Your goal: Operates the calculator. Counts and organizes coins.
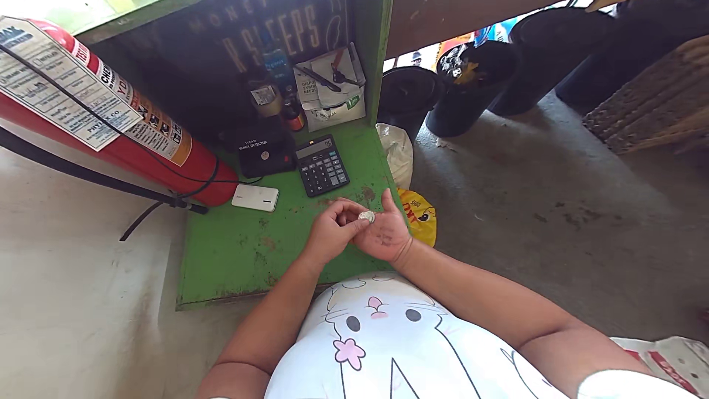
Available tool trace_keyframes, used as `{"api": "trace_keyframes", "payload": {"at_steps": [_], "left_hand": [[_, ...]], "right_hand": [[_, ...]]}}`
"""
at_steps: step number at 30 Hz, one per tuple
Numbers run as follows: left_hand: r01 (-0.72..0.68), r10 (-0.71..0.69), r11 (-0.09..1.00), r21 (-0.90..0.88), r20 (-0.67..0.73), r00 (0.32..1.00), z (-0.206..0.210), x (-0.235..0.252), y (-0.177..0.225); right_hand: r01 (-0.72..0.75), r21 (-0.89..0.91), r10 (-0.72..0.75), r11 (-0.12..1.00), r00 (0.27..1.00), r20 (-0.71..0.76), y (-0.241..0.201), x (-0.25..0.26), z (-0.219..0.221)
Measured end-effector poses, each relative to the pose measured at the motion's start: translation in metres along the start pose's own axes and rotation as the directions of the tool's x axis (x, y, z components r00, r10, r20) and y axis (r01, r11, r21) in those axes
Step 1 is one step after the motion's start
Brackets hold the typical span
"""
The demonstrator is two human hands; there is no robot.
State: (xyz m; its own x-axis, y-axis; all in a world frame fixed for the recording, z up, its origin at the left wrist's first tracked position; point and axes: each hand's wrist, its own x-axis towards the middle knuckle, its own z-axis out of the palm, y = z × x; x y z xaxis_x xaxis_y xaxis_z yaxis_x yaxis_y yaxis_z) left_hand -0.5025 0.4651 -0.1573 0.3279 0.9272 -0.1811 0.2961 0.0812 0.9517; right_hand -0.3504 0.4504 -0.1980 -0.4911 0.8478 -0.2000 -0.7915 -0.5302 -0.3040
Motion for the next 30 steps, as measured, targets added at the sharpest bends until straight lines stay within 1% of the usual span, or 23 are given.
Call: {"api": "trace_keyframes", "payload": {"at_steps": [1, 2, 3, 4, 6, 7, 9, 11, 12, 14, 16, 18, 20, 21, 22, 23, 25, 27, 28, 29, 30], "left_hand": [[-0.025, 0.028, 0.996, 0.085, -0.026, 0.999, 0.003, 0.001, -0.002], [-0.038, 0.045, 0.992, 0.121, -0.050, 0.998, 0.004, 0.001, -0.004], [-0.037, 0.046, 0.993, 0.112, -0.076, 0.996, 0.004, 0.002, -0.005], [-0.032, 0.038, 0.998, 0.061, -0.099, 0.994, 0.004, 0.003, -0.006], [-0.016, 0.000, 0.991, -0.134, -0.117, 0.993, 0.001, 0.004, -0.004], [0.005, -0.035, 0.964, -0.265, -0.108, 0.994, -0.002, 0.004, -0.003], [0.063, -0.110, 0.868, -0.492, -0.067, 0.992, -0.009, 0.002, 0.000], [0.103, -0.164, 0.802, -0.589, -0.051, 0.985, -0.015, -0.001, 0.004], [0.113, -0.169, 0.794, -0.597, -0.039, 0.985, -0.016, -0.002, 0.004], [0.117, -0.151, 0.840, -0.530, -0.021, 0.988, -0.016, -0.004, 0.005], [0.083, -0.101, 0.933, -0.350, -0.035, 0.994, -0.011, -0.006, 0.007], [0.018, -0.022, 0.989, -0.145, -0.026, 0.999, -0.005, -0.007, 0.004], [-0.046, 0.047, 0.998, 0.032, -0.025, 0.999, 0.002, -0.006, -0.001], [-0.062, 0.064, 0.995, 0.074, -0.030, 0.997, 0.005, -0.006, -0.002], [-0.066, 0.069, 0.996, 0.067, -0.039, 0.997, 0.007, -0.006, -0.003], [-0.059, 0.060, 0.998, 0.021, -0.051, 0.997, 0.008, -0.006, -0.003], [-0.036, 0.027, 0.991, -0.127, -0.072, 0.997, 0.004, -0.006, 0.000], [-0.007, -0.013, 0.939, -0.343, -0.056, 0.998, -0.007, -0.007, -0.001], [-0.012, -0.004, 0.895, -0.445, -0.036, 0.999, -0.016, -0.008, -0.003], [-0.024, 0.012, 0.850, -0.527, -0.025, 1.000, -0.025, -0.008, -0.006], [-0.035, 0.023, 0.803, -0.595, -0.027, 0.999, -0.034, -0.009, -0.009]], "right_hand": [[-0.001, 0.018, 0.002, 1.000, 1.000, -0.017, 0.001, -0.001, 0.001], [-0.003, 0.023, 0.003, 1.000, 1.000, -0.030, 0.001, -0.002, 0.002], [-0.008, 0.016, 0.008, 1.000, 0.999, -0.032, 0.000, -0.003, 0.003], [-0.014, 0.006, 0.014, 1.000, 1.000, -0.021, -0.001, -0.003, 0.003], [-0.012, -0.026, 0.013, 1.000, 0.999, 0.040, -0.003, -0.003, 0.001], [-0.005, -0.045, 0.008, 0.999, 0.998, 0.069, -0.004, -0.003, -0.001], [0.004, -0.045, 0.001, 0.999, 0.995, 0.095, -0.004, -0.001, -0.003], [0.001, -0.043, 0.003, 0.999, 0.996, 0.085, -0.004, 0.000, -0.005], [-0.001, -0.048, 0.004, 0.999, 0.997, 0.075, -0.003, 0.000, -0.005], [-0.005, -0.065, 0.008, 0.998, 0.999, 0.047, -0.003, 0.001, -0.004], [-0.012, -0.076, 0.016, 0.997, 0.999, 0.042, -0.002, 0.000, -0.003], [-0.012, -0.038, 0.012, 0.999, 1.000, 0.024, 0.000, -0.002, 0.000], [0.007, -0.004, -0.007, 1.000, 1.000, -0.013, 0.003, -0.003, 0.004], [0.017, 0.009, -0.017, 1.000, 0.999, -0.042, 0.004, -0.004, 0.006], [0.025, 0.003, -0.025, 1.000, 0.997, -0.070, 0.005, -0.005, 0.009], [0.034, -0.016, -0.035, 0.999, 0.996, -0.081, 0.004, -0.007, 0.012], [0.062, -0.119, -0.070, 0.991, 0.996, -0.058, -0.003, -0.010, 0.015], [0.125, -0.269, -0.135, 0.955, 0.991, -0.019, -0.016, -0.010, 0.015], [0.165, -0.354, -0.181, 0.921, 0.983, -0.011, -0.026, -0.010, 0.014], [0.206, -0.464, -0.235, 0.861, 0.972, -0.005, -0.035, -0.009, 0.012], [0.229, -0.596, -0.290, 0.769, 0.957, -0.006, -0.044, -0.007, 0.007]]}}
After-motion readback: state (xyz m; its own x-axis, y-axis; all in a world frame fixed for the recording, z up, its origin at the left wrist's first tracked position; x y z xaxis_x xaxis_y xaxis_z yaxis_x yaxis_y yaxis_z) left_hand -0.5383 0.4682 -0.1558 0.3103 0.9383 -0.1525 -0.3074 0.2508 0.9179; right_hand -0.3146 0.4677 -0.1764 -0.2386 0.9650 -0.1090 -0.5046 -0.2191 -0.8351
